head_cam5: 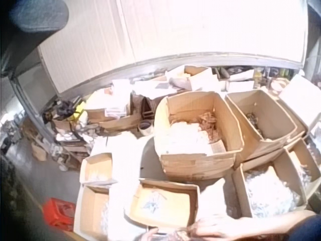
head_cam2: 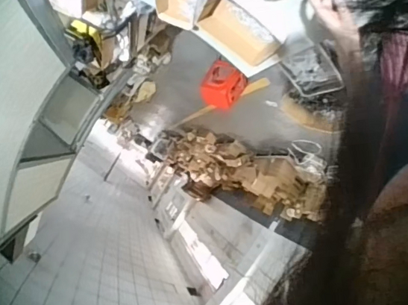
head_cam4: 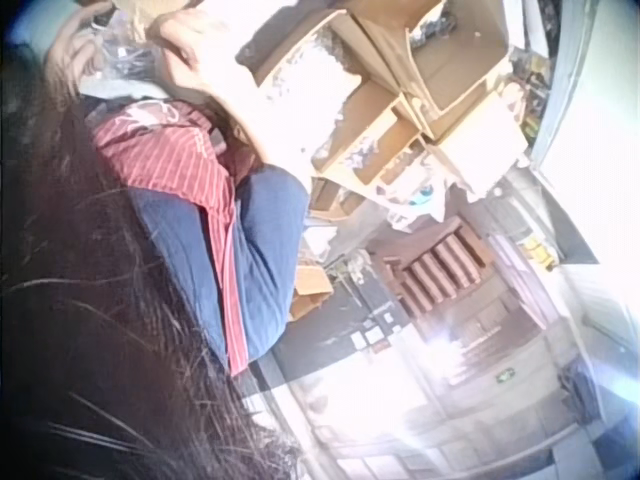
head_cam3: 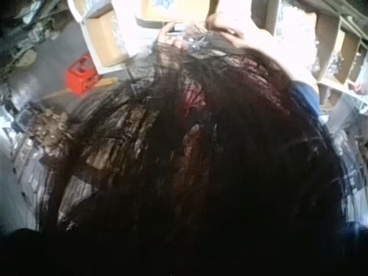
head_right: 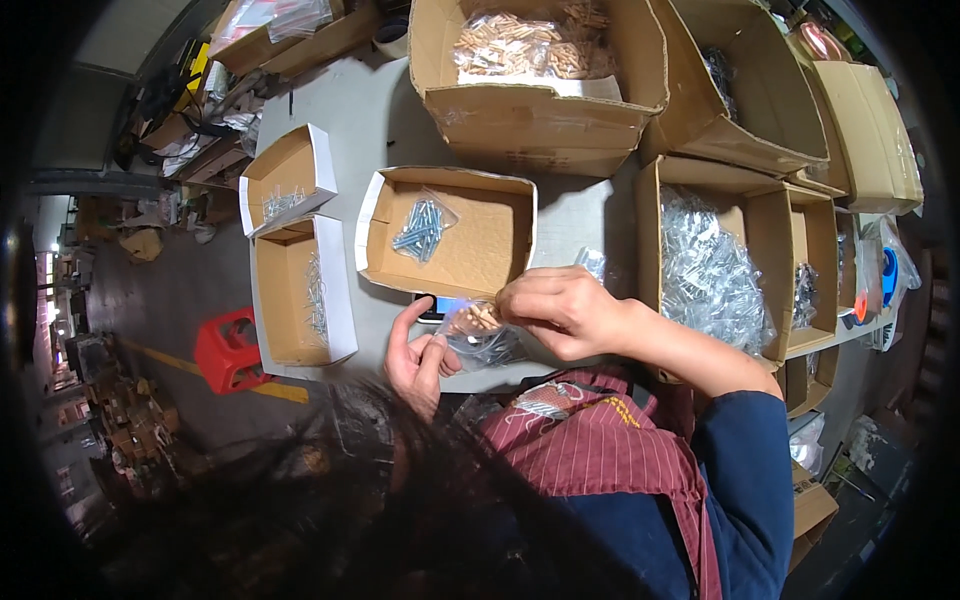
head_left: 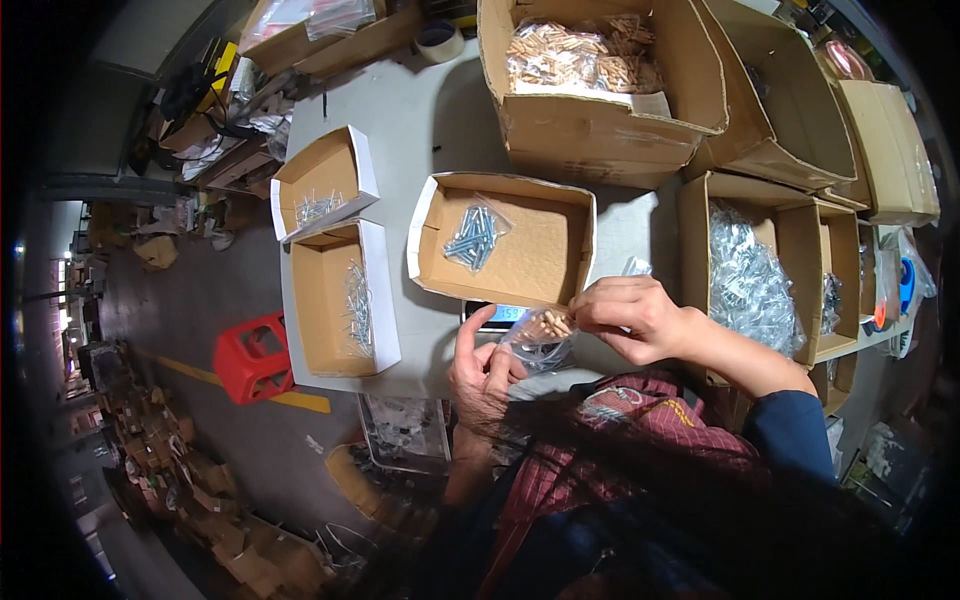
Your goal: The person picks metal components from cardboard boxes, places them into plastic bags, and weighs the bags on a digital scale.
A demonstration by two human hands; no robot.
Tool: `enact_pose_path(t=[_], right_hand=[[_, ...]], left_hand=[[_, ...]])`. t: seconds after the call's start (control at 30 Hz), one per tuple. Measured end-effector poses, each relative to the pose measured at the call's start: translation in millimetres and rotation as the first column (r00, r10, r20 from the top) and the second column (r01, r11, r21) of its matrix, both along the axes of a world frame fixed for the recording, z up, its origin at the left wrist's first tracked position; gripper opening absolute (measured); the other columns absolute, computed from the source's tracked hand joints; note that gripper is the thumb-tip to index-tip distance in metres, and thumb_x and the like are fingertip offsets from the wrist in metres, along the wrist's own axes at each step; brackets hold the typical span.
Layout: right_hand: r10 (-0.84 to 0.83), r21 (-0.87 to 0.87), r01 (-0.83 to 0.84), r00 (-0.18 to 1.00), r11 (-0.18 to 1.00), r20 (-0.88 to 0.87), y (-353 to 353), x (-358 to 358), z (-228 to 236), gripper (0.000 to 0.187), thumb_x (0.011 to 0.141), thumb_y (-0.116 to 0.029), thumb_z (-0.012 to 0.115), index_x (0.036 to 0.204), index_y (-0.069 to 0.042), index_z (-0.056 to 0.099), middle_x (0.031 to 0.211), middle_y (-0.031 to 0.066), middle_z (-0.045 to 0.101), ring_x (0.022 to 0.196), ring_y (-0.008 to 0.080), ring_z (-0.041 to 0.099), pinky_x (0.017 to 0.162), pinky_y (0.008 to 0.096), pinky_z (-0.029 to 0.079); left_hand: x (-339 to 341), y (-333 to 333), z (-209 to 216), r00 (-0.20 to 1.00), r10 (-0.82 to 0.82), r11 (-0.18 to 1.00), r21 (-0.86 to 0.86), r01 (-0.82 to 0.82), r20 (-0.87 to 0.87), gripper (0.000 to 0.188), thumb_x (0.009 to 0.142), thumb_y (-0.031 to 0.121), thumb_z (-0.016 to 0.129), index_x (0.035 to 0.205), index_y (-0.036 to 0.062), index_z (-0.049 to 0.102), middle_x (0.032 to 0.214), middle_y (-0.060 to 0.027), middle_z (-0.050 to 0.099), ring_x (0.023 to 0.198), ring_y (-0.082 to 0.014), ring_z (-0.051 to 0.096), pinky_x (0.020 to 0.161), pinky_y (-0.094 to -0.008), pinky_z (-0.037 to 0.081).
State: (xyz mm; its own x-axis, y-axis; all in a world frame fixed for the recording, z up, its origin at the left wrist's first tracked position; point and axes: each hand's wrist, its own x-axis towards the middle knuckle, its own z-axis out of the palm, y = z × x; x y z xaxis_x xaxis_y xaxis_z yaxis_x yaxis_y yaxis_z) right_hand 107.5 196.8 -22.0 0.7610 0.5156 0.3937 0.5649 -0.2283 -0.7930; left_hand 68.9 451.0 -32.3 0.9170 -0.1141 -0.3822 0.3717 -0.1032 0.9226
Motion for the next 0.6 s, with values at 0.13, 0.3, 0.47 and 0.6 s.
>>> enact_pose_path(t=[0.13, 0.3, 0.47, 0.6], right_hand=[[0.098, 0.003, -0.098, 0.994, 0.995, 0.056, -4, 0, -2, 0.018, 0.066, 0.001, 0.063, 0.084, 0.000, 0.063, 0.093, 0.0131, 0.067, 0.087, 0.0315, 0.066, 0.074, 0.0383, 0.055], [0.119, -0.158, -0.110, 0.992, 0.981, 0.046, 18, -8, -1, 0.021, 0.066, -0.003, 0.065, 0.086, -0.004, 0.064, 0.090, 0.0090, 0.069, 0.081, 0.0286, 0.067, 0.067, 0.0380, 0.056], [0.213, -0.516, -0.340, 0.933, 0.786, -0.291, 51, -11, -14, 0.013, 0.073, -0.011, 0.063, 0.083, -0.008, 0.071, 0.069, 0.0103, 0.066, 0.069, 0.0329, 0.067, 0.061, 0.0436, 0.052], [0.344, -0.141, -0.492, 0.759, 0.859, -0.553, 63, 46, 4, 0.013, 0.077, -0.013, 0.064, 0.086, -0.009, 0.073, 0.076, 0.0126, 0.069, 0.071, 0.0327, 0.066, 0.063, 0.0434, 0.050]], left_hand=[[-8, 4, -4, 0.997, 0.070, 0.997, -0.031, -0.071, -0.018, 0.047, 0.095, 0.004, 0.052, 0.141, 0.0021, 0.041, 0.068, -0.0021, 0.060, 0.061, -0.0063, 0.053, 0.058, -0.0202, 0.044], [-14, -7, 15, 0.997, 0.053, 0.989, -0.137, -0.059, -0.050, 0.047, 0.095, 0.004, 0.052, 0.141, 0.0070, 0.043, 0.067, -0.0019, 0.060, 0.061, -0.0062, 0.052, 0.061, -0.0206, 0.045], [-18, -15, 32, 0.993, -0.114, 0.991, -0.068, 0.115, 0.017, 0.045, 0.093, -0.002, 0.048, 0.138, -0.0013, 0.041, 0.066, -0.0037, 0.059, 0.060, -0.0072, 0.053, 0.060, -0.0213, 0.043], [-22, -10, 35, 0.996, 0.064, 0.995, -0.070, -0.069, -0.062, 0.046, 0.092, 0.000, 0.048, 0.138, -0.0010, 0.041, 0.064, -0.0038, 0.058, 0.057, -0.0078, 0.051, 0.061, -0.0214, 0.042]])
